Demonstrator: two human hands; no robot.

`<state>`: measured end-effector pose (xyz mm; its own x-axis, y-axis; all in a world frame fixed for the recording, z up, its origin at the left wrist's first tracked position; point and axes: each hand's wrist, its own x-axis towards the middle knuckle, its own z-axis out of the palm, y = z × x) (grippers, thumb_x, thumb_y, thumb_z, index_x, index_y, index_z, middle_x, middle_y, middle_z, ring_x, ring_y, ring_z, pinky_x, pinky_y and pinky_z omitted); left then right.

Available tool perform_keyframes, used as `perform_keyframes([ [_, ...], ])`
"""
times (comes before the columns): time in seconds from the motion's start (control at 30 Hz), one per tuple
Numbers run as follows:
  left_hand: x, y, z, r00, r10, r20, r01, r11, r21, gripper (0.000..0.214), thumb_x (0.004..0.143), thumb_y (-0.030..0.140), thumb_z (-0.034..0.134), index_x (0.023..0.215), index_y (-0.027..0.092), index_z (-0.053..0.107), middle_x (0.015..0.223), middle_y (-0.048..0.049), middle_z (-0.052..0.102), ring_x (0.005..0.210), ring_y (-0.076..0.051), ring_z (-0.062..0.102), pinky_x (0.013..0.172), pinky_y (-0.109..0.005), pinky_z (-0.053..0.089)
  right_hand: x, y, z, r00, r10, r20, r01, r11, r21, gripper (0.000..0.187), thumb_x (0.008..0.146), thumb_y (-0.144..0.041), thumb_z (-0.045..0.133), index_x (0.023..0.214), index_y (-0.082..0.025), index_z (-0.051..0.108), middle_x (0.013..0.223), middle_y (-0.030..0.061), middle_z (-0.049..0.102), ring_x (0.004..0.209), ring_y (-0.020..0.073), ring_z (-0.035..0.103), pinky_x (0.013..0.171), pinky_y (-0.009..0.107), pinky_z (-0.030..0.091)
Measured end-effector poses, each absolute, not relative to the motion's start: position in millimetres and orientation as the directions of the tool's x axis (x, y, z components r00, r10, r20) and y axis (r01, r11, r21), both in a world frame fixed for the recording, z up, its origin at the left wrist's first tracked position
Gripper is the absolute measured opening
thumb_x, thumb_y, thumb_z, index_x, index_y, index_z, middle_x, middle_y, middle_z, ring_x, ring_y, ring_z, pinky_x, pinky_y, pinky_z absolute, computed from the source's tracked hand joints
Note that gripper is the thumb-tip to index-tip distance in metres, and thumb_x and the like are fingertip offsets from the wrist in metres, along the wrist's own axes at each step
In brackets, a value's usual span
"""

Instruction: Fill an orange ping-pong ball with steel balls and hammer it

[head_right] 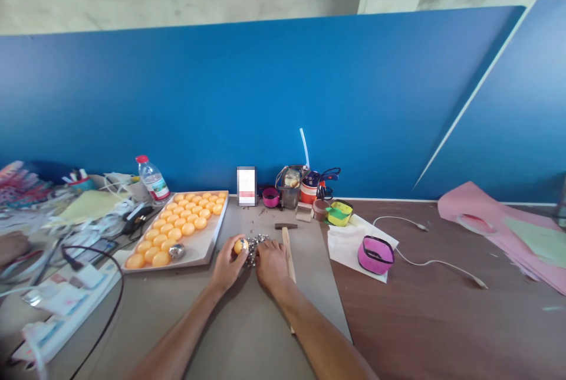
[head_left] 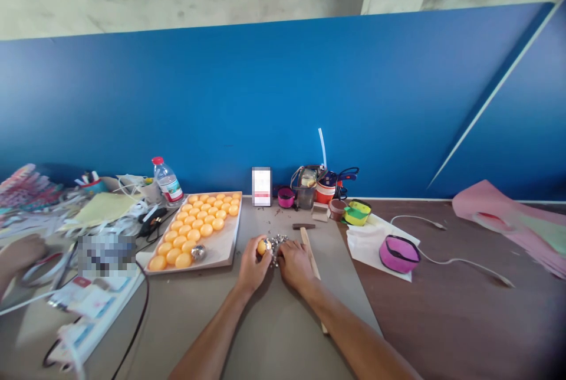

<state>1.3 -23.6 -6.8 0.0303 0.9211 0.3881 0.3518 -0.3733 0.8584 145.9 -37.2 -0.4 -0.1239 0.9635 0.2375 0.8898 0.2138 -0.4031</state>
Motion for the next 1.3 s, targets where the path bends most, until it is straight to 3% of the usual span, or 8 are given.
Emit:
perform_keyframes([
  [0.37, 0.6, -22.1, -7.3, 0.018, 0.912, 0.410, 0.426, -0.378, 0.822, 0.032, 0.075, 0.022, 0.054, 0.107, 0.017, 0.057, 0.099, -0.0068, 0.062, 0.094, -0.019, 0.058, 0.086, -0.033, 0.045, 144.5, -37.0, -1.2, -0.072, 0.943, 0.325, 0.788, 0.254, -0.560, 0.011, 0.074, -0.011, 0.050, 0.074, -0.019, 0.057, 0.080, 0.0024, 0.065, 0.081, 0.0172, 0.056, 0.075, 0.029, 0.027],
  [0.5, 0.3, -21.3, -9.1, 0.027, 0.908, 0.418, 0.436, -0.387, 0.812, 0.033, 0.076, 0.022, 0.054, 0.108, 0.017, 0.057, 0.100, -0.0069, 0.062, 0.094, -0.019, 0.058, 0.086, -0.034, 0.045, 143.9, -37.1, -1.4, -0.069, 0.929, 0.364, 0.767, 0.283, -0.576, 0.013, 0.073, -0.008, 0.049, 0.074, -0.019, 0.057, 0.078, 0.0018, 0.066, 0.079, 0.0168, 0.058, 0.076, 0.029, 0.027],
  [0.67, 0.7, -21.3, -10.3, 0.029, 0.902, 0.431, 0.436, -0.400, 0.806, 0.032, 0.075, 0.022, 0.055, 0.107, 0.017, 0.057, 0.100, -0.0068, 0.062, 0.094, -0.019, 0.058, 0.086, -0.034, 0.046, 143.9, -37.5, -0.5, -0.034, 0.913, 0.407, 0.754, 0.291, -0.589, 0.020, 0.075, -0.007, 0.048, 0.086, -0.019, 0.060, 0.084, 0.0024, 0.067, 0.082, 0.0169, 0.059, 0.078, 0.029, 0.027],
  [1.03, 3.8, -20.5, -9.1, 0.081, 0.883, 0.463, 0.458, -0.445, 0.769, 0.031, 0.077, 0.021, 0.052, 0.108, 0.019, 0.056, 0.100, -0.0072, 0.062, 0.095, -0.019, 0.058, 0.086, -0.035, 0.046, 144.7, -37.7, 2.1, -0.090, 0.918, 0.386, 0.750, 0.318, -0.580, 0.021, 0.084, -0.015, 0.044, 0.073, -0.020, 0.062, 0.079, 0.0020, 0.068, 0.079, 0.0165, 0.059, 0.074, 0.030, 0.028],
  [1.3, 1.7, -22.0, -9.1, 0.047, 0.886, 0.462, 0.463, -0.429, 0.776, 0.031, 0.077, 0.023, 0.053, 0.107, 0.018, 0.056, 0.100, -0.0069, 0.062, 0.094, -0.019, 0.058, 0.084, -0.035, 0.047, 148.3, -34.1, -2.1, 0.004, 0.911, 0.413, 0.657, 0.309, -0.688, 0.017, 0.081, -0.017, 0.047, 0.083, -0.021, 0.063, 0.082, 0.0015, 0.069, 0.077, 0.0167, 0.061, 0.081, 0.032, 0.036],
])
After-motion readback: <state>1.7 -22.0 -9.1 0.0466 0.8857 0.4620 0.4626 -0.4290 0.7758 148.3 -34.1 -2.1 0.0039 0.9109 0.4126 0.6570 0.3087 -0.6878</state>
